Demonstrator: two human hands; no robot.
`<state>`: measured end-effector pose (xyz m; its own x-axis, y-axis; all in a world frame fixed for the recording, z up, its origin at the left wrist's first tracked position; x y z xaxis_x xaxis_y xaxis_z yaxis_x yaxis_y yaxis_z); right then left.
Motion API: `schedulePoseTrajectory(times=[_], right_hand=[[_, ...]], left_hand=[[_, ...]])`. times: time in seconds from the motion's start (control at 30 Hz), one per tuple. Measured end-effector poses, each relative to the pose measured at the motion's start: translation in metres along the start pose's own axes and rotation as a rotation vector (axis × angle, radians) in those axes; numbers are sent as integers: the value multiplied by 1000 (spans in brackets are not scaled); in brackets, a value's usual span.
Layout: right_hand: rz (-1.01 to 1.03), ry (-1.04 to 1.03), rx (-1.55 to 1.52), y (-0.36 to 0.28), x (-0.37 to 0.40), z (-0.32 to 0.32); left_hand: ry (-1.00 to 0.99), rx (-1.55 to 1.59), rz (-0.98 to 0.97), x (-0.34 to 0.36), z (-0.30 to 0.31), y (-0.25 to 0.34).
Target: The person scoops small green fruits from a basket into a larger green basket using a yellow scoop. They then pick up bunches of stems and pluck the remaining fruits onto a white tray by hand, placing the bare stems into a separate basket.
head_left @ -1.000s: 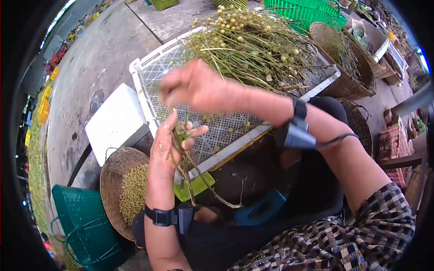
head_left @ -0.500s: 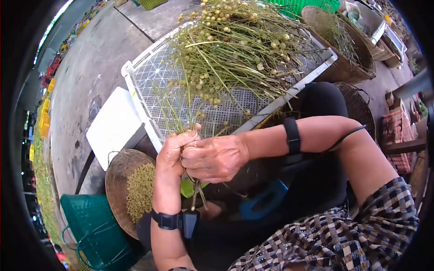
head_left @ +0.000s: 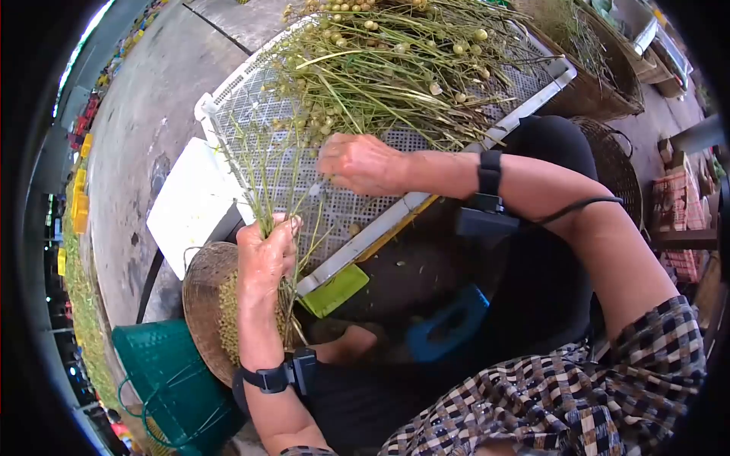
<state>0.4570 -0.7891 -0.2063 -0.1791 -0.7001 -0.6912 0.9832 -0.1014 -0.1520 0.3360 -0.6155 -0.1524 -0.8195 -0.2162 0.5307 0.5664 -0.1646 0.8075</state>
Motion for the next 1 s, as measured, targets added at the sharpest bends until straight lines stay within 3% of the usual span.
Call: schedulePoseTrajectory(times=[0.07, 0.23, 0.3, 0.4, 0.6, 0.67, 0.77, 0.87, 0.93, 1.0], right_hand=[[-181, -294, 29, 13, 0, -15], [-167, -297, 182, 16, -9, -11], [-293, -446, 145, 24, -7, -13], [-259, -476, 145, 41, -3, -5], [-269, -419, 55, 49, -3, 3], [-314, -264, -50, 32, -21, 24], [-361, -253, -92, 27, -38, 30], [-337, -187, -158, 23, -48, 37], [-495, -215, -480, 20, -54, 44], [-527, -170, -644, 27, -53, 44]], left_hand=[[35, 18, 5, 0, 4, 4], [75, 30, 25, -14, 20, -11], [56, 32, 31, -16, 22, -13], [134, 37, 52, -12, 36, -15], [144, 108, 85, -1, 61, -20], [102, 111, 60, 2, 61, -18], [-78, 175, 64, 10, 56, -10], [-50, 254, 46, 21, 40, 1], [-93, 256, 36, 21, 36, 3], [-124, 262, 30, 23, 32, 7]])
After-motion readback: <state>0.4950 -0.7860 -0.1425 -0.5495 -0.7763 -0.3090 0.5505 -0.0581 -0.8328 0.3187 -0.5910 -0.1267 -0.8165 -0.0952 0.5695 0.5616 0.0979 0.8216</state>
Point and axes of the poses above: each hand's wrist, its own x-axis away from the middle knuckle, its own z-axis out of the back of the hand, y = z × x, the point moved 3 cm from there along -x, towards the middle knuckle, and after that the axes turned 10 degrees about z, right-handed, at the moved point
